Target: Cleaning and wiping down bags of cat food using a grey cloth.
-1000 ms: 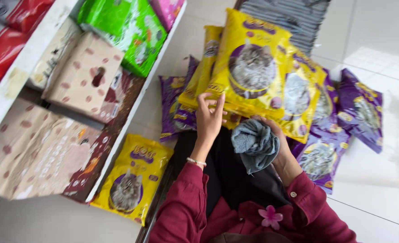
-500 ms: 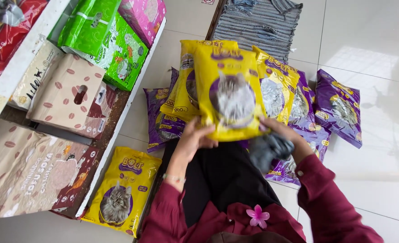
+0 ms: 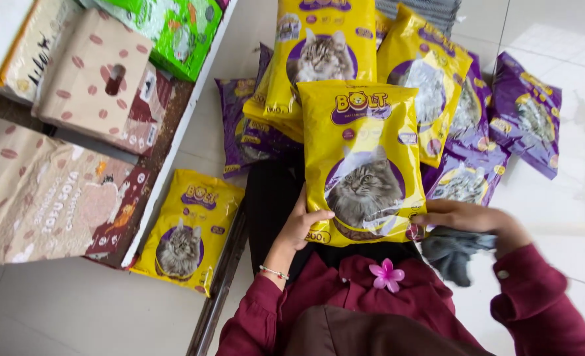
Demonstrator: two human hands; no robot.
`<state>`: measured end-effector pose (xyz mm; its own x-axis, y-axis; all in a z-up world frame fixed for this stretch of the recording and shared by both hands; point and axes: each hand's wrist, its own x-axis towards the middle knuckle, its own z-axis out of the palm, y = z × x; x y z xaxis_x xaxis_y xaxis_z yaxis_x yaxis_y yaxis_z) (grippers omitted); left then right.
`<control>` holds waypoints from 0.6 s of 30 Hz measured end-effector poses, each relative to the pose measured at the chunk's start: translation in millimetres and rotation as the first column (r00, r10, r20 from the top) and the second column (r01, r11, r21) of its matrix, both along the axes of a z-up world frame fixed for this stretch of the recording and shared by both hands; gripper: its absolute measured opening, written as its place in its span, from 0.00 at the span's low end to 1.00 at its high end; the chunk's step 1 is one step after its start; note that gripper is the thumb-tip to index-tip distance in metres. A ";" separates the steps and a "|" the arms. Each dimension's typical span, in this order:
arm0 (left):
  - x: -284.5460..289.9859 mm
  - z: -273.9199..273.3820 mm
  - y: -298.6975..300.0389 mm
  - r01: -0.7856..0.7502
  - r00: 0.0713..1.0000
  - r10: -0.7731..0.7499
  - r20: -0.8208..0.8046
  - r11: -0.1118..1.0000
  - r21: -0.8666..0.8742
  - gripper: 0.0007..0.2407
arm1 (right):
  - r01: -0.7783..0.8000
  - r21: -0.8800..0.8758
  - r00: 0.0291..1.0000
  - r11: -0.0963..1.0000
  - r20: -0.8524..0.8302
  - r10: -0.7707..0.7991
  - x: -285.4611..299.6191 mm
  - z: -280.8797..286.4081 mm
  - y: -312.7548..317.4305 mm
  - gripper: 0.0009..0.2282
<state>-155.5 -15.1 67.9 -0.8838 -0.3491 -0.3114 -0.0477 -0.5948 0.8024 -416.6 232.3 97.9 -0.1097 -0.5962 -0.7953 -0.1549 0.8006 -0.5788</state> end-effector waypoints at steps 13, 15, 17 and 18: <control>61.8 -77.4 66.2 0.056 0.970 -0.077 0.233 0.994 0.095 0.31 | -0.427 -0.713 0.597 0.556 -0.684 -0.419 133.9 28.0 -35.0 0.29; 52.0 -56.1 57.4 0.043 0.987 -0.051 0.154 0.998 0.055 0.33 | -0.667 -0.411 0.352 0.622 -0.909 -0.223 156.5 -7.9 -32.1 0.26; 46.7 -55.6 60.2 0.003 0.986 -0.014 0.163 0.997 0.071 0.33 | -0.665 -0.407 0.363 0.626 -0.909 -0.204 152.8 -8.0 -37.4 0.26; 45.2 -54.8 60.5 -0.043 0.984 0.027 0.175 0.996 0.084 0.33 | -0.666 -0.405 0.377 0.626 -0.907 -0.186 151.8 -8.0 -41.2 0.25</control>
